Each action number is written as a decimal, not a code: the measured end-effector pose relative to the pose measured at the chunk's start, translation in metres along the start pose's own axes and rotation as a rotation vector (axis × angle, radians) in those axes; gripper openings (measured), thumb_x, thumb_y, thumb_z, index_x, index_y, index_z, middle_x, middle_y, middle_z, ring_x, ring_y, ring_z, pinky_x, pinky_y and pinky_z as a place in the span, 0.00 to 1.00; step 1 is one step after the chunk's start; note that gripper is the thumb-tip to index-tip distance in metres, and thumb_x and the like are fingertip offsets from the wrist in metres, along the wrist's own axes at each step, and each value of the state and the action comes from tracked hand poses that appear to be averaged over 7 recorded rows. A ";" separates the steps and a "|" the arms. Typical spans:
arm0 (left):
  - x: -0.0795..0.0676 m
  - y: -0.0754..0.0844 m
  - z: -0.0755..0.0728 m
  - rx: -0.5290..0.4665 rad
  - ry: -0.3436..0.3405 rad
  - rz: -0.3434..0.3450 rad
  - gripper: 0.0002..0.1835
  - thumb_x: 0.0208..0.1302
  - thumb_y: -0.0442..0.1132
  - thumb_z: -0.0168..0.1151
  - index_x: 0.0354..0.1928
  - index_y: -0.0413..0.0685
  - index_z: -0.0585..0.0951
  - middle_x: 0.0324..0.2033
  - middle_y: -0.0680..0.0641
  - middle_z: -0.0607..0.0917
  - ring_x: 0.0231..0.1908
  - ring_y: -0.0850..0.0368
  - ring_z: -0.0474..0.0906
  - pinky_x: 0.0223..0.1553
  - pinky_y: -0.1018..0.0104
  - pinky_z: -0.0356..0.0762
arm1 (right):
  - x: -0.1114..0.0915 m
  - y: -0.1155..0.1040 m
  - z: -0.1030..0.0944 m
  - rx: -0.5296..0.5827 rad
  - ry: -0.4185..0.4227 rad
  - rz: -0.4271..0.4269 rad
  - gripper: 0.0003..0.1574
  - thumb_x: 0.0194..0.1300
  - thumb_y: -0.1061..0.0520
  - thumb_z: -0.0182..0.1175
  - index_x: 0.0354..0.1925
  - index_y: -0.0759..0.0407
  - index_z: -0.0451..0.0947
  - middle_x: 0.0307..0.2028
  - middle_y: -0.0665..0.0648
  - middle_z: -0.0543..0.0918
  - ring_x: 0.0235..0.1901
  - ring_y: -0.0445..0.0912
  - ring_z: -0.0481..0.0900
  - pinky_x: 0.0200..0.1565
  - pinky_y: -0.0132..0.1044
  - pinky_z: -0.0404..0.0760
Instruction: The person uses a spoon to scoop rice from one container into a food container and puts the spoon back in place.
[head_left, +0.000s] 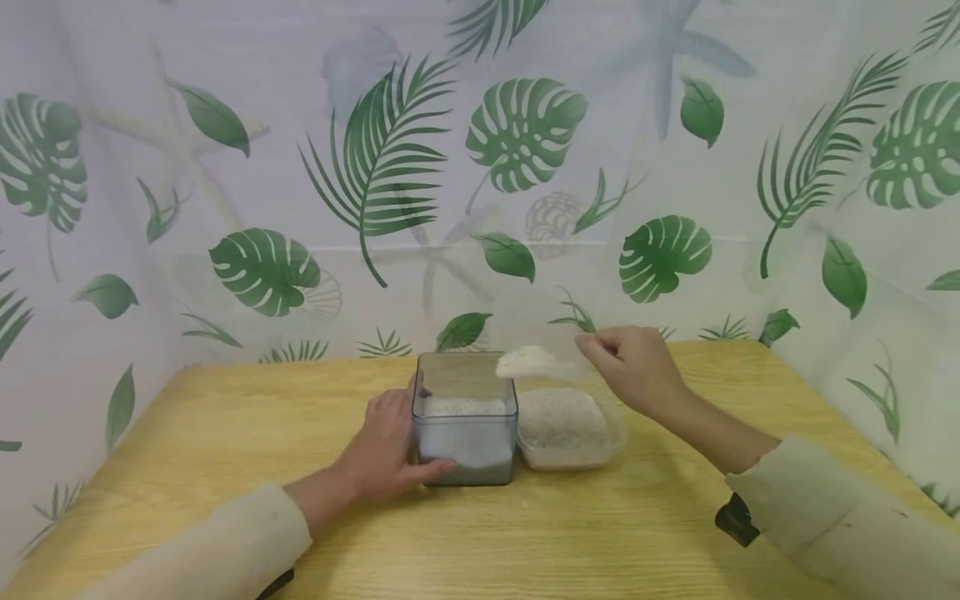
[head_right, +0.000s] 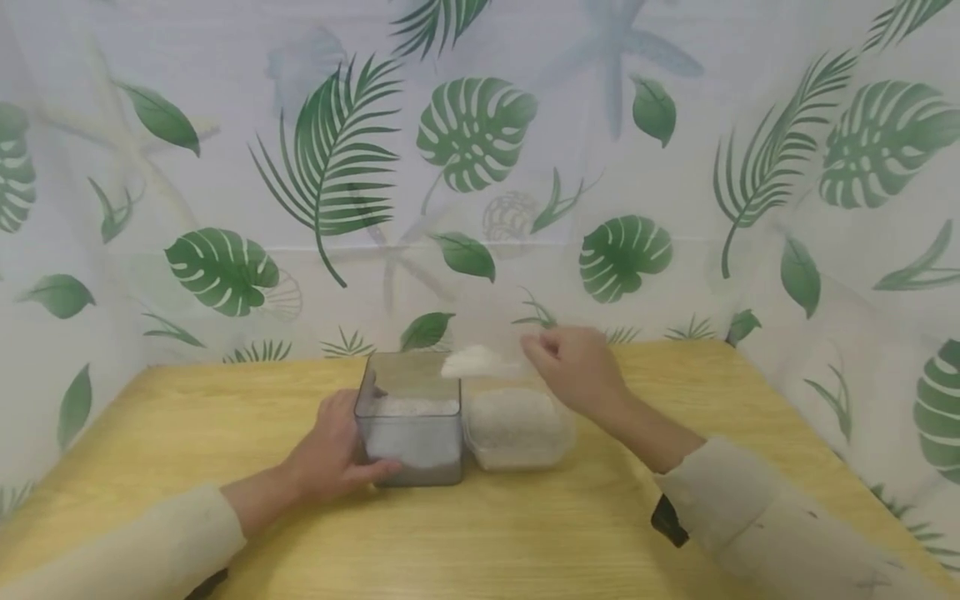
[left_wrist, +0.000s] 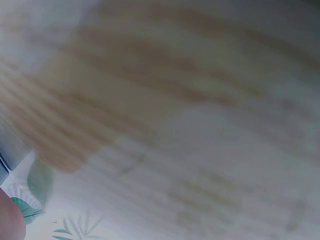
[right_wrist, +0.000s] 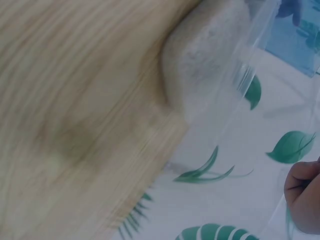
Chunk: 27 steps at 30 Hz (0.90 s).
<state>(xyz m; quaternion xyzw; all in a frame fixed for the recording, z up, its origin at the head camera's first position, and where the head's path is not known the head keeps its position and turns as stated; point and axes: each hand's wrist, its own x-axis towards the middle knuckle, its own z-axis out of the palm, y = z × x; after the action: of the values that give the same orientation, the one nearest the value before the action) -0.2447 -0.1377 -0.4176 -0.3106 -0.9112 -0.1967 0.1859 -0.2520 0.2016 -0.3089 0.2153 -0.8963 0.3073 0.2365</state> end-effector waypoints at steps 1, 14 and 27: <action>0.000 0.000 0.000 -0.002 0.001 0.002 0.65 0.55 0.72 0.64 0.79 0.41 0.42 0.63 0.39 0.72 0.64 0.46 0.66 0.69 0.45 0.56 | -0.002 0.004 -0.002 -0.008 0.006 0.005 0.35 0.74 0.51 0.54 0.11 0.52 0.55 0.09 0.43 0.55 0.13 0.38 0.51 0.20 0.33 0.56; -0.001 -0.001 0.000 0.007 0.005 0.013 0.64 0.56 0.73 0.61 0.79 0.41 0.43 0.65 0.38 0.71 0.64 0.44 0.66 0.68 0.43 0.57 | -0.016 0.049 -0.018 -0.078 -0.107 -0.002 0.33 0.71 0.50 0.60 0.12 0.52 0.57 0.11 0.42 0.55 0.14 0.35 0.50 0.22 0.32 0.58; 0.001 -0.001 0.001 0.001 0.011 0.016 0.64 0.56 0.72 0.62 0.79 0.44 0.40 0.64 0.39 0.72 0.63 0.45 0.66 0.67 0.45 0.58 | -0.009 0.060 -0.012 -0.359 -0.136 -0.519 0.31 0.60 0.55 0.63 0.12 0.45 0.54 0.15 0.39 0.52 0.19 0.33 0.48 0.23 0.28 0.55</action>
<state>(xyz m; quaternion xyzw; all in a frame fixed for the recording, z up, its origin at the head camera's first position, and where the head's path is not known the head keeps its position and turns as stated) -0.2458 -0.1375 -0.4178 -0.3167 -0.9077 -0.1965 0.1927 -0.2737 0.2547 -0.3327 0.4117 -0.8650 0.0587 0.2806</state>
